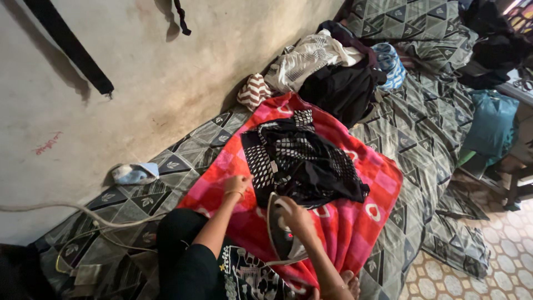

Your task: The person irons a black and white patterned shirt on a pink towel laid out on a bed. They use a white electric iron to smooth the fabric, adjusting the shirt's position and folding the sleeves during the process.

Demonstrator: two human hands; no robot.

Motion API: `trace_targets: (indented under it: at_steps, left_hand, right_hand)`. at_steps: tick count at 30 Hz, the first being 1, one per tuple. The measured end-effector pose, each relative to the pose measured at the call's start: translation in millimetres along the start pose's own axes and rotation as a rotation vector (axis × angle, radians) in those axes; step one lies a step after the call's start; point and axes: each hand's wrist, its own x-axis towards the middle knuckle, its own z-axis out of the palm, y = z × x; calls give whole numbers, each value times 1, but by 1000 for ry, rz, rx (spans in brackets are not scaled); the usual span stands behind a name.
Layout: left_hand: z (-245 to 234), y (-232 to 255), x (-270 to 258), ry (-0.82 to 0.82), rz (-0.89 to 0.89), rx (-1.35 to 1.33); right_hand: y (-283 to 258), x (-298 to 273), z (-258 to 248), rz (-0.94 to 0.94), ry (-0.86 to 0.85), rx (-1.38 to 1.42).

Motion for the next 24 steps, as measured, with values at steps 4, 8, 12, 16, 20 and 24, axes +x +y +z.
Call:
trace_targets:
  at_steps: [4,8,12,16,20,24]
  left_hand:
    - [19,5,6,-162,134,77]
    - [0,1,23,53,16,145]
    - [-28,11,1,131,292,260]
    - [-17,39,-23,-115,783,202]
    - [19,34,-42,55,787,233]
    - [41,24,-23,-188,639,123]
  right_hand:
    - [0,7,-32,369,139,55]
    - [20,20,-66,392,353,115]
    - [42,17,-86,428,500,138]
    - [64,5,-94,522,570,100]
    - [83,-11,-87,457,684,254]
    - [93,-13,-90,407,850,256]
